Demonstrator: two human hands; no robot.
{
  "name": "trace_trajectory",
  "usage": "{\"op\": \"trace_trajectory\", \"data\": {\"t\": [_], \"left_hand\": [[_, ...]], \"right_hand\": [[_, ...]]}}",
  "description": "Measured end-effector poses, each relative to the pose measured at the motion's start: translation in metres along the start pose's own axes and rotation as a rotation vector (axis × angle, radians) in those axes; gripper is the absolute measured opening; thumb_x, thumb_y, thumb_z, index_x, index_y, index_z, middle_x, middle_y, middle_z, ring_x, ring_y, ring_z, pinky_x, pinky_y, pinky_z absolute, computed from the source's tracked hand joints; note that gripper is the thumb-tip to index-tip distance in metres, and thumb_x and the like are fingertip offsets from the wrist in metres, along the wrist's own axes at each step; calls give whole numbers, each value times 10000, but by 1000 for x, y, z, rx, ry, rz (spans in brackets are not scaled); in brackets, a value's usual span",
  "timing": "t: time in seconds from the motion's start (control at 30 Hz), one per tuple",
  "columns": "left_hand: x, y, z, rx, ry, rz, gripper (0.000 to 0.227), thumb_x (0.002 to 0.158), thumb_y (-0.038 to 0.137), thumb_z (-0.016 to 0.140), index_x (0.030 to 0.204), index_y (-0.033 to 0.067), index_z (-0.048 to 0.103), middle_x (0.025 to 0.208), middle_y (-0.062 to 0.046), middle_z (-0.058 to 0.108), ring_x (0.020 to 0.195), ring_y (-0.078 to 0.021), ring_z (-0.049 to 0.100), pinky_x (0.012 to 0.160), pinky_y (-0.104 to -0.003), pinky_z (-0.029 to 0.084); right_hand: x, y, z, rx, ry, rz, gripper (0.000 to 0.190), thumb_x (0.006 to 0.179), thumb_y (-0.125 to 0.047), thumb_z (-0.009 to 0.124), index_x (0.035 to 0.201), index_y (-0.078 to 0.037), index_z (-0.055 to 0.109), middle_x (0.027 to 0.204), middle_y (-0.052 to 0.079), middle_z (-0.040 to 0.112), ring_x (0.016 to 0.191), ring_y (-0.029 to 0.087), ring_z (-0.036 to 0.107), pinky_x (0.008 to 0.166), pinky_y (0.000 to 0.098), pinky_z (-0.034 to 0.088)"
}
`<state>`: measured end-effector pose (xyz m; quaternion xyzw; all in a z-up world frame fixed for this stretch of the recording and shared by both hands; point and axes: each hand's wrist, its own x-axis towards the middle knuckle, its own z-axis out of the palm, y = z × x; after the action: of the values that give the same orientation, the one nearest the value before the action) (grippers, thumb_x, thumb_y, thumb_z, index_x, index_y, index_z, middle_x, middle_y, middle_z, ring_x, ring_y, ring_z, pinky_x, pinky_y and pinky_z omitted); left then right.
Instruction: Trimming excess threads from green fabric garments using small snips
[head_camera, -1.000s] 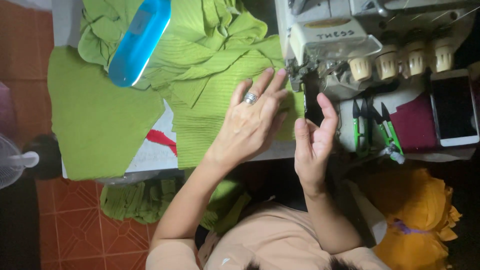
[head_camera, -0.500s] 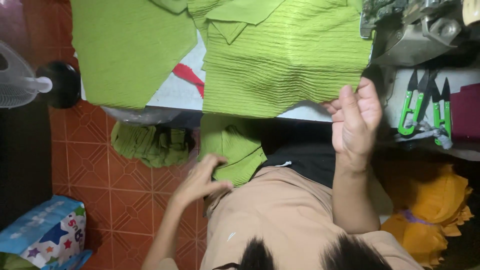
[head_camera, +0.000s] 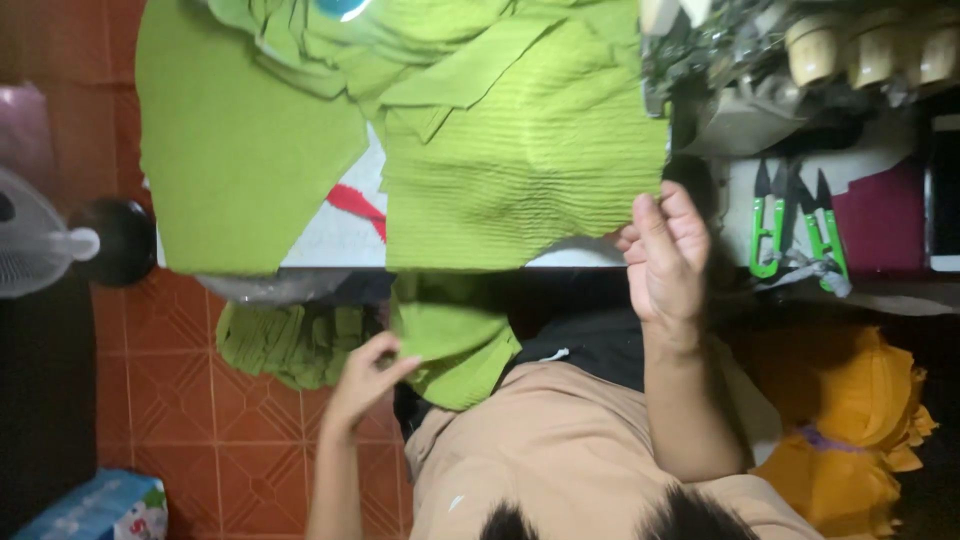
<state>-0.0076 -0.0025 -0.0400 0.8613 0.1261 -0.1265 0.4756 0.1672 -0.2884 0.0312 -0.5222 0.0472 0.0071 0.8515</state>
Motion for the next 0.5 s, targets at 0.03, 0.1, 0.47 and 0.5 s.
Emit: {"op": "trace_trajectory", "data": {"t": [0.03, 0.1, 0.47, 0.5], "left_hand": [[-5, 12, -14, -261, 95, -102, 154, 685, 170, 663, 745, 96, 542, 654, -43, 539, 597, -160, 544, 540, -271, 457], [-9, 37, -44, -520, 179, -189, 94, 748, 48, 583, 777, 97, 508, 683, 4, 466, 561, -91, 478, 458, -216, 451], [71, 120, -107, 3003, 796, -381, 140, 787, -38, 500, 697, 43, 430, 742, -62, 502, 752, -206, 517, 740, -338, 384], [80, 137, -96, 3001, 809, -379, 140, 787, -38, 500, 697, 43, 430, 742, -62, 502, 752, -206, 517, 740, -338, 384]], "right_hand": [[-1, -4, 4, 23, -9, 23, 103, 846, -167, 511, 918, -100, 481, 663, -10, 519, 557, 38, 513, 544, 177, 465], [-1, -10, 8, 49, -12, 28, 94, 833, -143, 521, 908, -102, 482, 694, -9, 519, 546, 36, 472, 503, 150, 408], [-4, -28, 29, -34, 0, -23, 150, 778, -62, 569, 926, -66, 549, 633, -2, 571, 499, -12, 477, 427, 83, 399], [-4, -27, 28, -33, 2, -31, 150, 778, -62, 569, 926, -66, 549, 633, -2, 571, 499, -12, 477, 427, 83, 399]]}}
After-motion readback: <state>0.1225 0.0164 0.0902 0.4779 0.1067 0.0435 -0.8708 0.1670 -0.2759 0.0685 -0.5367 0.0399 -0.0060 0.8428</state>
